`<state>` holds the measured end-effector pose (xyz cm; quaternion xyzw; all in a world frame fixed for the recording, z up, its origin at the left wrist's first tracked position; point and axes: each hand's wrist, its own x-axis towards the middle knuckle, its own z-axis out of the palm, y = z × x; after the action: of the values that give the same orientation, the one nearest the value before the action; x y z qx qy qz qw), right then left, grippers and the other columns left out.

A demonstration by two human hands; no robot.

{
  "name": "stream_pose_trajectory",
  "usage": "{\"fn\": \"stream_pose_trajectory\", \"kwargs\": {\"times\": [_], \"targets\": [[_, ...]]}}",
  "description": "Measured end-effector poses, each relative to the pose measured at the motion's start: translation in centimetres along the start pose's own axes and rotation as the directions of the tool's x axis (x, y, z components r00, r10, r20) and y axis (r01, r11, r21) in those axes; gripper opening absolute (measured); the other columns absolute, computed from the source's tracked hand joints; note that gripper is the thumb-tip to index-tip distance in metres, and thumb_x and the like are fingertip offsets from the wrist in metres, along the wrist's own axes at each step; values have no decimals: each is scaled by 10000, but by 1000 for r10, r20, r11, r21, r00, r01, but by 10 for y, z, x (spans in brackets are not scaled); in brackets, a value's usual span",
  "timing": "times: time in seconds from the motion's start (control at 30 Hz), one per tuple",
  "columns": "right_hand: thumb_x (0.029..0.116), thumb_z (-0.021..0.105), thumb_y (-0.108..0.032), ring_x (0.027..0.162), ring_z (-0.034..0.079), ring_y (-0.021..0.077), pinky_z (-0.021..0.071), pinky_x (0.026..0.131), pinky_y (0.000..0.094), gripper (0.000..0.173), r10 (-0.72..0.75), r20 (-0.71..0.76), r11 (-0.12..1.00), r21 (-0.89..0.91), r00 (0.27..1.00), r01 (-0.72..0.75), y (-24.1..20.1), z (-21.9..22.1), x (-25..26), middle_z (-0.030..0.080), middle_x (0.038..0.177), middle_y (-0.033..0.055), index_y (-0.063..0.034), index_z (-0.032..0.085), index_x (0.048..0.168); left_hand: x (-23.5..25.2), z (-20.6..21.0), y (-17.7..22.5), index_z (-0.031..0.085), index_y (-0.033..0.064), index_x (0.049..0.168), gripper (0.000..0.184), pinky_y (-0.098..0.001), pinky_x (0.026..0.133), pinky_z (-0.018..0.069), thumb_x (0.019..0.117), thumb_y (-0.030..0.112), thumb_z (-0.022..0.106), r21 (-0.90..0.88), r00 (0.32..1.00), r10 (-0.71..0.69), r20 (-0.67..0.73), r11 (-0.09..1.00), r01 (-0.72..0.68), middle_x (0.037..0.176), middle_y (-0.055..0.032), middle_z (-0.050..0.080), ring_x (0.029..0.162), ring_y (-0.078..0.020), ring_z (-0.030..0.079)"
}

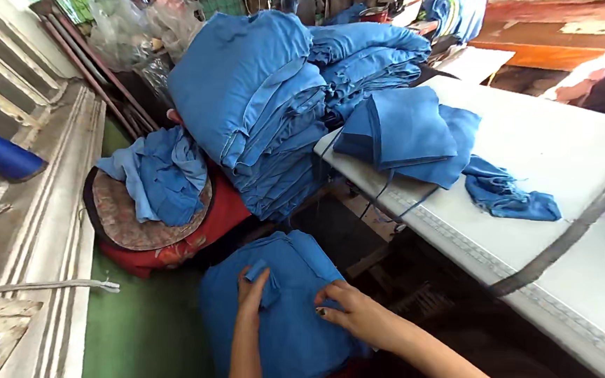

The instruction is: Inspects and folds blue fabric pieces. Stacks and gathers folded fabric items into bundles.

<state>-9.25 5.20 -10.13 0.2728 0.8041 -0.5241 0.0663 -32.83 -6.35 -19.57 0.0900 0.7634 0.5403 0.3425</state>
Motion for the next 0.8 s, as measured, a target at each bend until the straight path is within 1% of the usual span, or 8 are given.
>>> {"fn": "stream_pose_trajectory", "kwargs": {"times": [0.17, 0.3, 0.37, 0.47, 0.5, 0.67, 0.73, 0.8], "targets": [[1027, 592, -393, 1251, 578, 347, 499, 1034, 486, 548, 48, 40, 993, 107, 998, -52, -20, 28, 41, 508, 1427, 240, -73, 492, 1461, 0, -7, 3, 317, 29, 1550, 753, -559, 1032, 482, 973, 328, 697, -188, 984, -154, -89, 973, 135, 1463, -266, 488, 1311, -376, 523], [1039, 557, -415, 1396, 470, 362, 436, 1117, 515, 694, 78, -40, 967, 245, 996, -66, -44, 53, 62, 375, 1576, 237, -188, 264, 1626, -28, 27, 10, 246, 93, 1593, 695, -548, 991, 502, 1052, 418, 539, -462, 953, -237, -187, 878, 127, 1483, -239, 473, 1295, -360, 531], [1053, 519, -409, 1392, 474, 365, 449, 1105, 518, 676, 112, -65, 961, 261, 992, -91, -54, 65, 73, 360, 1582, 238, -233, 232, 1640, -45, 43, 10, 250, 136, 1605, 648, -491, 1075, 478, 1079, 458, 449, -585, 964, -209, -167, 807, 74, 1527, -167, 469, 1356, -281, 517], [1060, 519, -376, 1369, 493, 377, 472, 1081, 482, 603, 182, -99, 958, 244, 978, -153, -60, 73, 87, 336, 1581, 269, -235, 318, 1610, -52, 48, 11, 375, 110, 1534, 564, -440, 1038, 499, 1092, 458, 405, -657, 964, -226, -138, 750, 82, 1430, -155, 555, 1279, -238, 573], [1058, 529, -351, 1347, 510, 367, 487, 1064, 464, 566, 188, -114, 960, 230, 975, -158, -57, 74, 92, 342, 1568, 271, -234, 365, 1587, -49, 42, 8, 415, 87, 1501, 543, -436, 1000, 524, 1088, 438, 436, -641, 965, -232, -123, 761, 101, 1381, -170, 581, 1229, -247, 602], [1088, 468, -267, 1259, 559, 347, 501, 1029, 450, 420, 128, -122, 983, 151, 984, -109, -41, 67, 118, 450, 1461, 259, -204, 496, 1502, -38, -16, 0, 253, -6, 1560, 721, -508, 963, 537, 1033, 333, 609, -296, 970, -243, -29, 929, 224, 1467, -290, 457, 1218, -389, 584], [1096, 444, -241, 1262, 551, 350, 488, 1037, 457, 400, 102, -46, 989, 112, 994, -96, -38, 62, 126, 444, 1460, 259, -198, 518, 1486, -38, -28, -1, 358, -78, 1471, 666, -492, 948, 548, 998, 276, 666, -32, 991, -93, -98, 995, 90, 1399, -300, 503, 1193, -371, 597], [1102, 427, -234, 1289, 535, 350, 474, 1052, 466, 392, 96, 22, 992, 76, 995, -98, -38, 58, 132, 420, 1485, 257, -197, 525, 1481, -38, -31, -2, 459, -136, 1358, 614, -483, 998, 497, 890, 150, 736, 252, 934, 304, -190, 934, -253, 1378, -320, 507, 1241, -382, 541]]}}
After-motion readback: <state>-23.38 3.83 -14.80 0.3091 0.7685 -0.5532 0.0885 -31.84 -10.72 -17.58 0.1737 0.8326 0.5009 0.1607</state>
